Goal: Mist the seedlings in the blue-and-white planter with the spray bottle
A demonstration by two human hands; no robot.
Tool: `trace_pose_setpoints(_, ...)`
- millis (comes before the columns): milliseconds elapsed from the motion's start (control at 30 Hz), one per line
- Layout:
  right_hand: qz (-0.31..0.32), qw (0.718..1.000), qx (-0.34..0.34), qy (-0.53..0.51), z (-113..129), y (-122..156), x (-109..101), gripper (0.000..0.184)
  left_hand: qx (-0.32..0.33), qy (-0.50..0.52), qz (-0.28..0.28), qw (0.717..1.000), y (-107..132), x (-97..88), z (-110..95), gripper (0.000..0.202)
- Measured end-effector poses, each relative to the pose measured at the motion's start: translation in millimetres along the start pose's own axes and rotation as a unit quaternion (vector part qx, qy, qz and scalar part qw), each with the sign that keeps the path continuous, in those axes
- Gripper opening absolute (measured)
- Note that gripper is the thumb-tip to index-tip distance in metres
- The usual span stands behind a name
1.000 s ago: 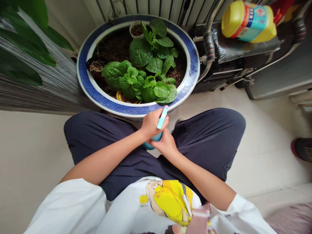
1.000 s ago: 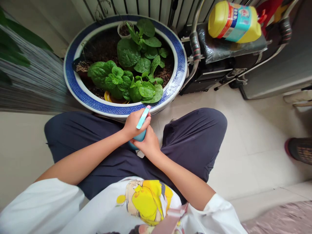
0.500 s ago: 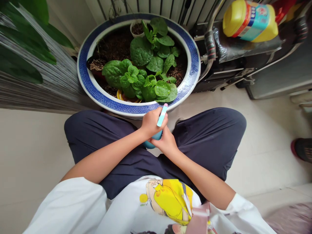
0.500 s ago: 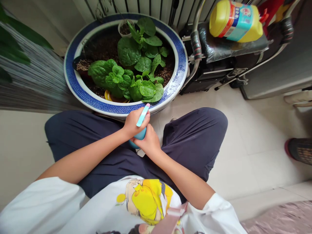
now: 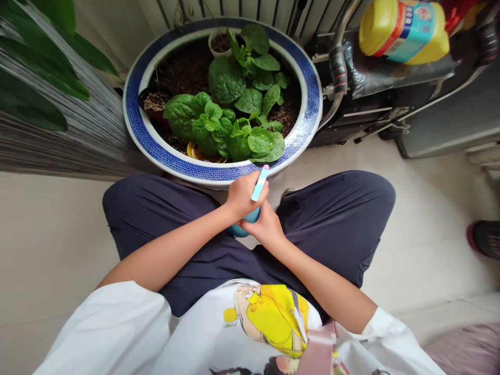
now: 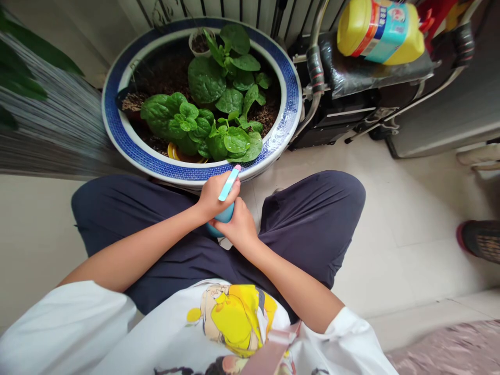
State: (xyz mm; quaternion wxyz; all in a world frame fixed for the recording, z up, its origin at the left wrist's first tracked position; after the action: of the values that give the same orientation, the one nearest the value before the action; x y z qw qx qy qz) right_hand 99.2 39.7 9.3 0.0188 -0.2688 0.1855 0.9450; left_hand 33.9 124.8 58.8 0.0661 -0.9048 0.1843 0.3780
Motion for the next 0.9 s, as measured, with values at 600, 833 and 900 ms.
trace_pose_setpoints(600, 0.008, 1.0, -0.009, 0.02, 1.0, -1.1, -2.9, 0.06, 0.014, 0.105, -0.008, 0.994, -0.4, -1.4, 4.2, 0.014)
trace_pose_setpoints(833, 0.014, 1.0, -0.022, 0.013, 1.9, -0.5, 0.1, 0.06, 0.031, 0.189, 0.002, 0.981, 0.9, 5.9, 10.6, 0.036)
trace_pose_setpoints(900, 0.01, 0.999, -0.023, 0.023, 1.6, -0.8, -0.2, 0.062, 0.038, 0.236, 0.004, 0.971, 0.5, 8.3, 12.4, 0.039)
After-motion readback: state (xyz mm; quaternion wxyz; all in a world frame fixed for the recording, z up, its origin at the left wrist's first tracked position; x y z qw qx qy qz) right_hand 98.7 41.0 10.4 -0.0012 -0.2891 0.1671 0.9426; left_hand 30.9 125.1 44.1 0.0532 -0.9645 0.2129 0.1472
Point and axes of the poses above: each hand's wrist, its own y-axis away from the middle knuckle, its own x-axis out of the palm, z = x × y, the point moved 8 cm from there along -y, towards the middle knuckle, and after that the axes turned 2 degrees about -z, right-handed, at the moved point
